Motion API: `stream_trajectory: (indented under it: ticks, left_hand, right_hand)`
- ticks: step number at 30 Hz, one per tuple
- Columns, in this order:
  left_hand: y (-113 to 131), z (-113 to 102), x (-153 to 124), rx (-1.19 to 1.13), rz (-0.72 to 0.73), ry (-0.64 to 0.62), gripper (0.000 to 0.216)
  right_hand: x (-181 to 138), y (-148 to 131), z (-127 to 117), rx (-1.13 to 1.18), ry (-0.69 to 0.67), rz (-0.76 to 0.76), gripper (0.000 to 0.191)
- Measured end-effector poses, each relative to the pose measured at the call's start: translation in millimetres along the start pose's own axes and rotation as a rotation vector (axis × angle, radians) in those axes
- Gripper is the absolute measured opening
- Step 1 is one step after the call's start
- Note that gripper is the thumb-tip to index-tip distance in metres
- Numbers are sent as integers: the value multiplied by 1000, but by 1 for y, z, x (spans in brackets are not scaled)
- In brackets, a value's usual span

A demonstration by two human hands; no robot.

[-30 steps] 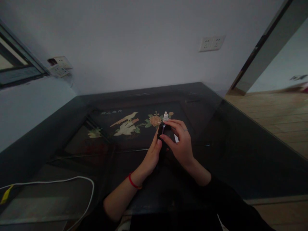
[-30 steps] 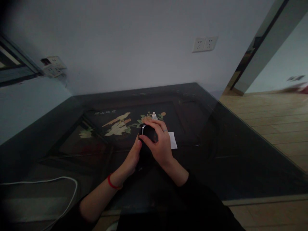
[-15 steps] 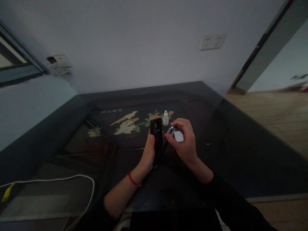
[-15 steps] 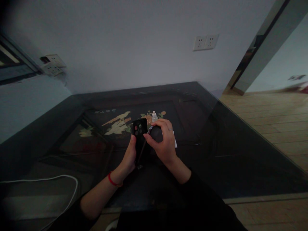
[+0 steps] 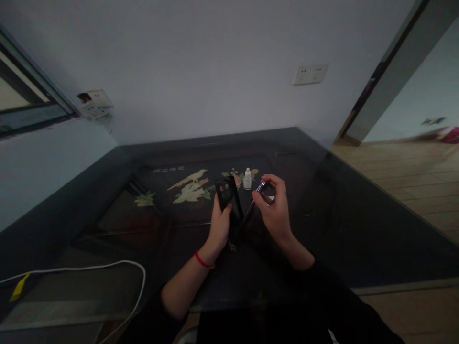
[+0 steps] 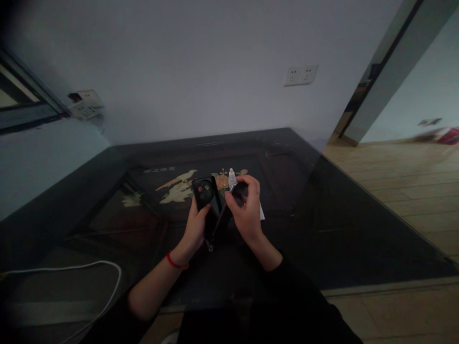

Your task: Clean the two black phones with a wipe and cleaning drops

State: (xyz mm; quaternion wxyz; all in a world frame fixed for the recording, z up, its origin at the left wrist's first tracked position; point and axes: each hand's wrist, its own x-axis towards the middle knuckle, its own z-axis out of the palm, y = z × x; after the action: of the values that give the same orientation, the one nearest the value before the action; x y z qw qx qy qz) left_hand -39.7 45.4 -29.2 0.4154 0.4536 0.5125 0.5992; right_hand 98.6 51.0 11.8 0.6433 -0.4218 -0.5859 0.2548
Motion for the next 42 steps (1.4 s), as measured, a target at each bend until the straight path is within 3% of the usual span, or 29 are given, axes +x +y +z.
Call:
stream_trajectory:
  ticks: [3,7,16,27,33,42]
  left_hand:
    - [-3,-7,12,77,-39,-14,60]
    - [-5,-16,25,216,-15,-30,63]
    - [-9,-39,44,671,19,-169,53]
    - [1,-49,34,1164,-52,-260,64]
    - [10,-47,29,1274,-84,-282,65]
    - [11,-54,32,1344,-117,-375,75]
  right_hand:
    - [11,0,-6,-164,33,-71,31]
    - [26,2,-9,-413,-107,-165,31]
    - [35,-4,17,-963,-409,0,35]
    - [36,13,51,-1167,-528,109,40]
    - [34,32,64,-1231,-549,145,40]
    - [26,44,63,-1248,-561,154,42]
